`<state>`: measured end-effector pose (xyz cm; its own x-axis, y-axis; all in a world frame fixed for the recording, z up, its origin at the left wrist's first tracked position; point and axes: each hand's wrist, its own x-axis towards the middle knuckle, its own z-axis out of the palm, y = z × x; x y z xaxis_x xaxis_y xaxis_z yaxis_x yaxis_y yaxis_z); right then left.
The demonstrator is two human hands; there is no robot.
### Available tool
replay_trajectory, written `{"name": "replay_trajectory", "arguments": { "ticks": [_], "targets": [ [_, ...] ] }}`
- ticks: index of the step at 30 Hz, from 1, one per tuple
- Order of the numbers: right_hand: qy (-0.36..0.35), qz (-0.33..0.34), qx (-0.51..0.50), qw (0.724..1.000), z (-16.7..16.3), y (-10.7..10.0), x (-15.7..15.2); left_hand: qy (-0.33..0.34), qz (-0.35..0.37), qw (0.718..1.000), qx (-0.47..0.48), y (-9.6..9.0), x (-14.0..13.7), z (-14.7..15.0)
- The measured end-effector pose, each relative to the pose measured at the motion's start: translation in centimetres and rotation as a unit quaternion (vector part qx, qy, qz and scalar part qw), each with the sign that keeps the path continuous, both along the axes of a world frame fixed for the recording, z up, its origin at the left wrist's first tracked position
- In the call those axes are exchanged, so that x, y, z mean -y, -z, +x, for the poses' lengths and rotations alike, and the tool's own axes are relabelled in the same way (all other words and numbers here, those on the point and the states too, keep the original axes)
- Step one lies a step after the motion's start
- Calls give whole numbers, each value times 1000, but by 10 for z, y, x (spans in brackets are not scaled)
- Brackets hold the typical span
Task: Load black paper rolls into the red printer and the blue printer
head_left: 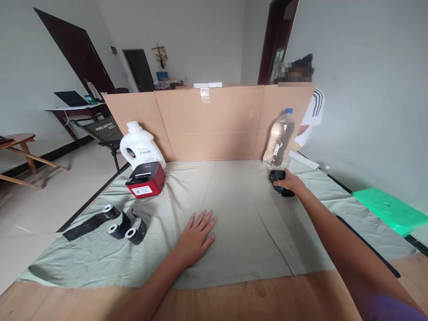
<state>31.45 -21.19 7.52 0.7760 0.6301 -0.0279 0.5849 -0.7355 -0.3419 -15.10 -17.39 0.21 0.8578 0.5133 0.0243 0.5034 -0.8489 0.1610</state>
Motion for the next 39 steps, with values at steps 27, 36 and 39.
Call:
{"name": "replay_trajectory", "arguments": {
  "ticks": [27,36,39],
  "targets": [
    [-165,52,-81,982,-250,0,-35,-189,-213,918,275,-22,-31,10],
    [-156,348,-108,918,-224,70,-47,-282,-469,799,250,-35,-118,78],
    [-151,352,-119,916,-224,72,-45,-273,-497,787,243,-31,-118,76]
  ]
}}
